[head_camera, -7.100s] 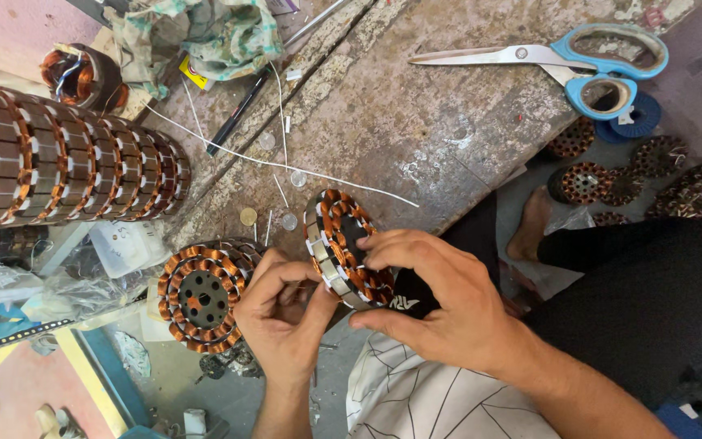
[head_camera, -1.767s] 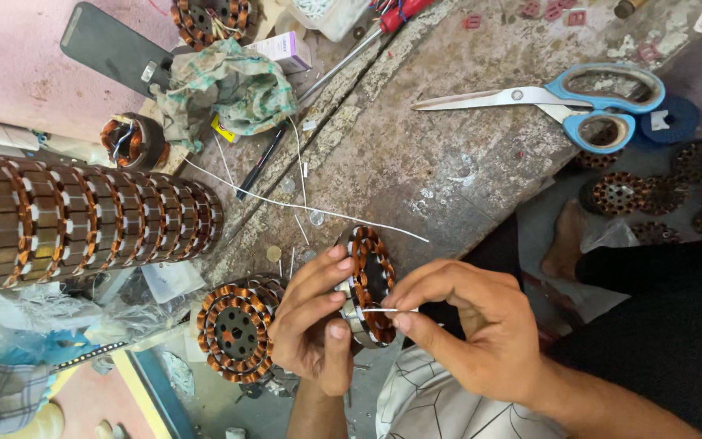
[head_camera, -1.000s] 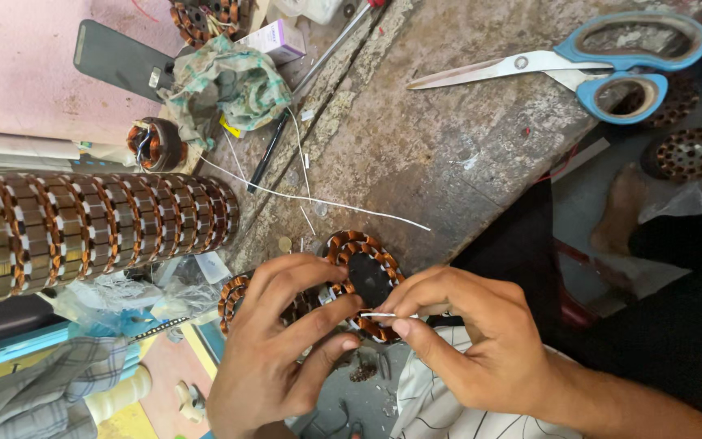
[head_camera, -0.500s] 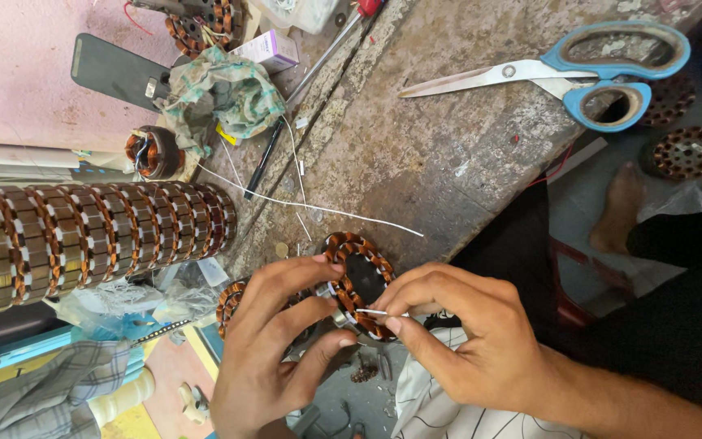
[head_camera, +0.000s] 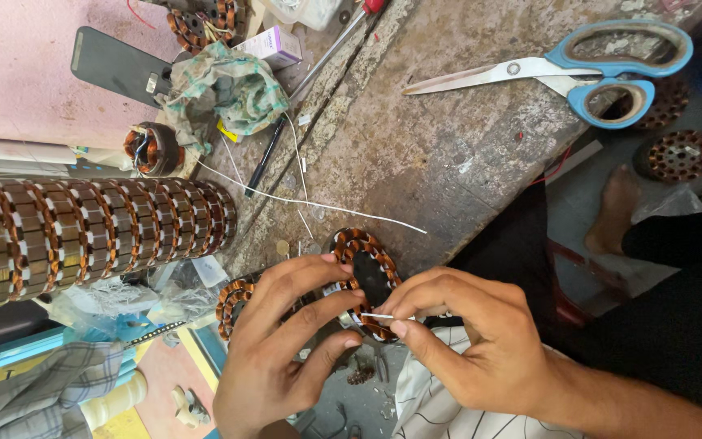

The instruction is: The person assembles electric motor components by inserting wires and securing small parts with scissors and their hands.

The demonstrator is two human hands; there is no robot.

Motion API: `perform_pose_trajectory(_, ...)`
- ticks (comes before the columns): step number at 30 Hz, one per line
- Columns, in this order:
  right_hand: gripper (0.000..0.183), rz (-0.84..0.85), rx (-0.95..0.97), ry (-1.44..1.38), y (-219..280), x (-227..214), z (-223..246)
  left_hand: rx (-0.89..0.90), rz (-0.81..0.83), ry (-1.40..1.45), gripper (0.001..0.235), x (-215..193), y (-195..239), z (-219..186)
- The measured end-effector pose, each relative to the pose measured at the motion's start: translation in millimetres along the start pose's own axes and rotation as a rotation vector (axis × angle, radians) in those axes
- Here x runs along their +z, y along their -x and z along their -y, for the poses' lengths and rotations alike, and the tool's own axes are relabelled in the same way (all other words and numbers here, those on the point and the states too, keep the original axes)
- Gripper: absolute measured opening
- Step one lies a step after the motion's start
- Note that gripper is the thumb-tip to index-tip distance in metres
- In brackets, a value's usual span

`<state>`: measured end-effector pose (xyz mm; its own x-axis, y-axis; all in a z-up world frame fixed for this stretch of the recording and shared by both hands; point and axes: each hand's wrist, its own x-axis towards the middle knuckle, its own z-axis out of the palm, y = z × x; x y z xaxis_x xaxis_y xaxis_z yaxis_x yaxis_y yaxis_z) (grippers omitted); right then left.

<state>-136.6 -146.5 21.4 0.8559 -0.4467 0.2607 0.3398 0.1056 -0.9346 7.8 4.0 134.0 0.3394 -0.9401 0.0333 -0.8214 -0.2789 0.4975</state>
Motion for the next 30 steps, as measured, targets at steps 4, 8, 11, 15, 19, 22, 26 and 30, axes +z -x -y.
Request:
perform_pose_trajectory(4,0.01,-0.001,0.012,0.014,-0.9,1.6,0.6,0.011,-0.006,0.004,0.042,0.8,0.8,0.2)
perform_pose_trajectory(8,0.01,0.007,0.004,0.03,-4.2,0.9,0.5,0.009,-0.003,0.002,0.043,2.4,1.1,-1.6)
perform_pose_trajectory(11,0.009,0.034,0.038,0.027,-7.6,-0.4,0.3,0.031,0.0,0.014,0.043,3.8,0.1,-1.2)
perform_pose_trajectory(15,0.01,0.057,0.019,0.041,-11.1,-2.6,-2.2,0.063,0.003,0.054,0.045,8.1,-1.3,0.1)
perform_pose_trajectory(19,0.016,0.031,0.084,0.024,-8.5,-0.8,-4.9,0.075,-0.041,0.108,0.047,15.5,0.1,1.4)
perform_pose_trajectory(22,0.013,-0.043,-0.023,0.142,-3.6,-1.8,-5.8,0.05,-0.137,0.181,0.042,27.9,2.2,2.8)
perform_pose_trajectory(26,0.013,-0.042,0.01,0.121,1.7,-5.9,-10.1,0.083,-0.214,0.303,0.033,43.9,6.0,8.5)
perform_pose_trajectory(30,0.015,-0.016,0.037,-0.002,2.0,-6.2,-17.6,0.091,-0.237,0.353,0.03,48.4,11.1,13.4)
